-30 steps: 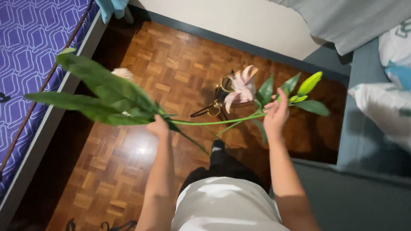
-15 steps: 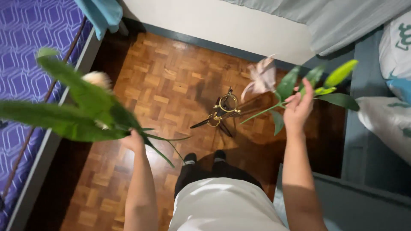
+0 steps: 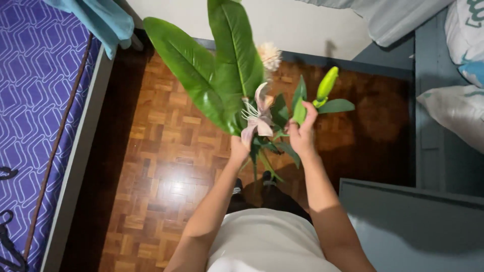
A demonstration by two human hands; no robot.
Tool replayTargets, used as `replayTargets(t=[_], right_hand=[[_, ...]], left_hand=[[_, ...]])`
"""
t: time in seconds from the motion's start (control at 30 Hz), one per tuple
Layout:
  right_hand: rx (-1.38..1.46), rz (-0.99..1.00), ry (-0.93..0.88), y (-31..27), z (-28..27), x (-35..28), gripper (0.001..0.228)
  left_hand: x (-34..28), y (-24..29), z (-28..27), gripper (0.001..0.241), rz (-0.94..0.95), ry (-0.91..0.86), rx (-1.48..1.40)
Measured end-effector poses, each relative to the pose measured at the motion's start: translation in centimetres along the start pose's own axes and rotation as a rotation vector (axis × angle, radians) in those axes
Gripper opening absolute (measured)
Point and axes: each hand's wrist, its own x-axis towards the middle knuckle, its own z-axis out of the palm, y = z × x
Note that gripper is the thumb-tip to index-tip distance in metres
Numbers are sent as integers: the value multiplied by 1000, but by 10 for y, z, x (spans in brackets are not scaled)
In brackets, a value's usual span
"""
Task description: Arrange artificial flowers in a vase and fold a blue cloth on a bed.
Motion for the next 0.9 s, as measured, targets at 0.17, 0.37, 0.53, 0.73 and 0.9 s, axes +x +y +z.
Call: replayTargets(t=[0.17, 0.37, 0.53, 0.73, 0.9], right_hand=[[102, -36, 40, 8, 20, 2, 94], [150, 8, 119, 46, 47, -13, 87], [256, 22, 60, 89, 59, -31, 103], [670, 434, 144, 128, 57, -33, 25], [78, 227, 102, 77, 32, 7, 48]], left_hand=[[-2, 67, 3, 41, -129, -242, -176], [19, -62, 17, 35, -57, -190, -271], [3, 42, -14, 79, 529, 795, 1215], [17, 56, 48, 52, 230, 469, 670], [10, -72, 35, 29, -15, 182, 213]])
